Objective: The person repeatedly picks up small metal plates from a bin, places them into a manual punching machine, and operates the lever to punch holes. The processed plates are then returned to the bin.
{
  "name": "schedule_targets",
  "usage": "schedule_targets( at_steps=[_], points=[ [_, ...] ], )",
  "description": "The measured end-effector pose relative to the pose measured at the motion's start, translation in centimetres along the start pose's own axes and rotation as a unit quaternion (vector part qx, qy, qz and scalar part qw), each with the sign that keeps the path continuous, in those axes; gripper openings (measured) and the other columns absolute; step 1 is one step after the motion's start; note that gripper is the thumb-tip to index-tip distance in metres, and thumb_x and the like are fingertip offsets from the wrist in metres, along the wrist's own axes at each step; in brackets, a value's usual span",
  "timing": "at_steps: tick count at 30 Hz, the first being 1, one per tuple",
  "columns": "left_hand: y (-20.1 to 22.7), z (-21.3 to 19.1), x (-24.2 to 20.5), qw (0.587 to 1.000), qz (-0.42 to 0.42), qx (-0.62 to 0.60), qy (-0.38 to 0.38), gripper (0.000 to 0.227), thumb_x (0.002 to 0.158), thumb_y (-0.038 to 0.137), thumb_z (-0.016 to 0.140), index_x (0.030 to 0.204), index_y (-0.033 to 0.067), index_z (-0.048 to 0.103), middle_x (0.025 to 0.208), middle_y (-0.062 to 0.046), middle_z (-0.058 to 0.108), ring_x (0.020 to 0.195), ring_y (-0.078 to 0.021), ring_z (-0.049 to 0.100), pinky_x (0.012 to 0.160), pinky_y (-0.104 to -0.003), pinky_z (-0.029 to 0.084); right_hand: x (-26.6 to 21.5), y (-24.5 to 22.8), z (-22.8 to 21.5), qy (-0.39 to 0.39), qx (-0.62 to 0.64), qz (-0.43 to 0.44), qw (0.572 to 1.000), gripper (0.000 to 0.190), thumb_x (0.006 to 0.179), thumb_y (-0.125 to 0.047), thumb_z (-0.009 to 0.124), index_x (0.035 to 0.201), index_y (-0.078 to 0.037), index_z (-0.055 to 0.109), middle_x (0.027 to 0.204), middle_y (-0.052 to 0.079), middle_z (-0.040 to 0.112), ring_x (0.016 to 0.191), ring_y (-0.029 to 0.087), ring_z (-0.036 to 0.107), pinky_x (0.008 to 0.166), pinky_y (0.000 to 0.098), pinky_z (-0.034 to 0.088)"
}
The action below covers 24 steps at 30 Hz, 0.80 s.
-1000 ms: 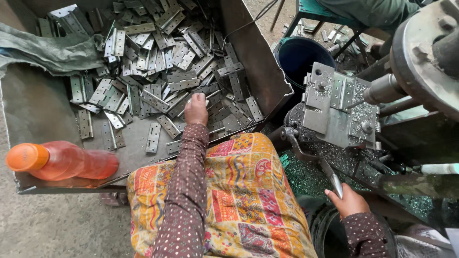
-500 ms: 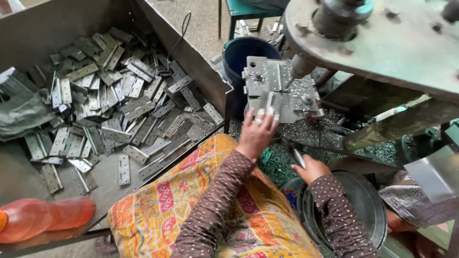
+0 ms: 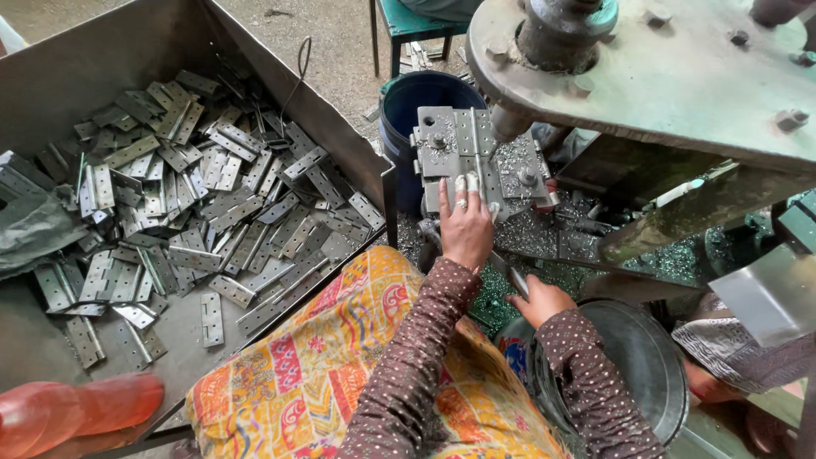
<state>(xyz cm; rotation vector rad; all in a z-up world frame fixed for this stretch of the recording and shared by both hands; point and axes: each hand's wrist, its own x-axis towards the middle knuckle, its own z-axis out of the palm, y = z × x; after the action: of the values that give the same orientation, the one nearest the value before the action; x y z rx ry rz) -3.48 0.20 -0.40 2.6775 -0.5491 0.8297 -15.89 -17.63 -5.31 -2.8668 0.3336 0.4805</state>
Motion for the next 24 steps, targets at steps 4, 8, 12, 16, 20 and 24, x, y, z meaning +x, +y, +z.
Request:
schedule_targets(
  at_steps=[4, 8, 12, 16, 20, 24],
  points=[
    [0.0, 0.7, 1.3, 1.0, 0.005, 0.018, -0.011, 0.042, 0.094, 0.023, 0.055, 0.12, -0.0064, 0.071, 0.14, -0.025, 0.059, 0.134, -0.0361, 0.053, 0.125, -0.059, 0.014, 1.0, 2.2, 3.5, 0.011, 0.006, 0.001, 1.0, 0.05, 0.087, -0.055, 0.067, 0.104, -0.008, 0.06, 0.082, 0.019, 0.073, 0.079, 0.039, 0.073, 0.072, 0.0506, 0.057],
    [-0.1, 0.1, 0.8, 0.999, 0.011, 0.022, -0.046, 0.034, 0.09, 0.015, 0.055, 0.113, -0.0032, 0.072, 0.141, -0.025, 0.059, 0.135, -0.0367, 0.053, 0.124, -0.06, 0.013, -0.3, 3.2, 10.4, 0.085, 0.119, -0.022, 0.989, 0.044, 0.088, -0.045, 0.067, 0.105, -0.006, 0.057, 0.08, 0.022, 0.071, 0.077, 0.043, 0.07, 0.069, 0.0526, 0.055],
    [-0.2, -0.6, 0.0, 0.998, 0.012, 0.006, -0.056, 0.036, 0.091, 0.017, 0.057, 0.114, -0.0048, 0.073, 0.137, -0.024, 0.06, 0.134, -0.0367, 0.054, 0.125, -0.06, 0.013, -0.7, 3.2, 12.0, 0.033, 0.086, 0.016, 0.996, 0.045, 0.091, -0.047, 0.064, 0.112, -0.008, 0.056, 0.082, 0.022, 0.072, 0.076, 0.041, 0.072, 0.07, 0.05, 0.057],
    [-0.4, 0.7, 1.8, 0.999, 0.012, -0.011, -0.038, 0.034, 0.091, 0.018, 0.058, 0.111, -0.0049, 0.073, 0.138, -0.026, 0.06, 0.134, -0.0381, 0.053, 0.123, -0.06, 0.012, 1.5, 3.3, 6.9, -0.032, 0.031, 0.041, 0.998, 0.054, 0.088, -0.054, 0.067, 0.114, -0.008, 0.056, 0.084, 0.021, 0.074, 0.077, 0.039, 0.073, 0.071, 0.0502, 0.058],
    [-0.8, 2.6, 2.5, 0.995, 0.0, 0.015, -0.095, 0.027, 0.092, 0.014, 0.058, 0.108, -0.0005, 0.074, 0.141, -0.023, 0.059, 0.135, -0.0365, 0.054, 0.124, -0.061, 0.011, 1.0, 3.4, 6.1, 0.006, 0.013, -0.004, 1.0, 0.055, 0.087, -0.057, 0.069, 0.109, -0.008, 0.059, 0.083, 0.021, 0.074, 0.077, 0.04, 0.073, 0.07, 0.0495, 0.058],
    [-0.9, 3.2, 3.4, 0.999, 0.004, 0.02, -0.037, 0.034, 0.089, 0.013, 0.057, 0.116, 0.0, 0.075, 0.138, -0.021, 0.06, 0.131, -0.0336, 0.056, 0.125, -0.062, 0.009, 0.2, 2.7, 9.4, 0.003, 0.093, 0.038, 0.995, 0.048, 0.091, -0.05, 0.062, 0.117, -0.01, 0.057, 0.083, 0.019, 0.074, 0.074, 0.038, 0.074, 0.068, 0.049, 0.059]
  ],
)
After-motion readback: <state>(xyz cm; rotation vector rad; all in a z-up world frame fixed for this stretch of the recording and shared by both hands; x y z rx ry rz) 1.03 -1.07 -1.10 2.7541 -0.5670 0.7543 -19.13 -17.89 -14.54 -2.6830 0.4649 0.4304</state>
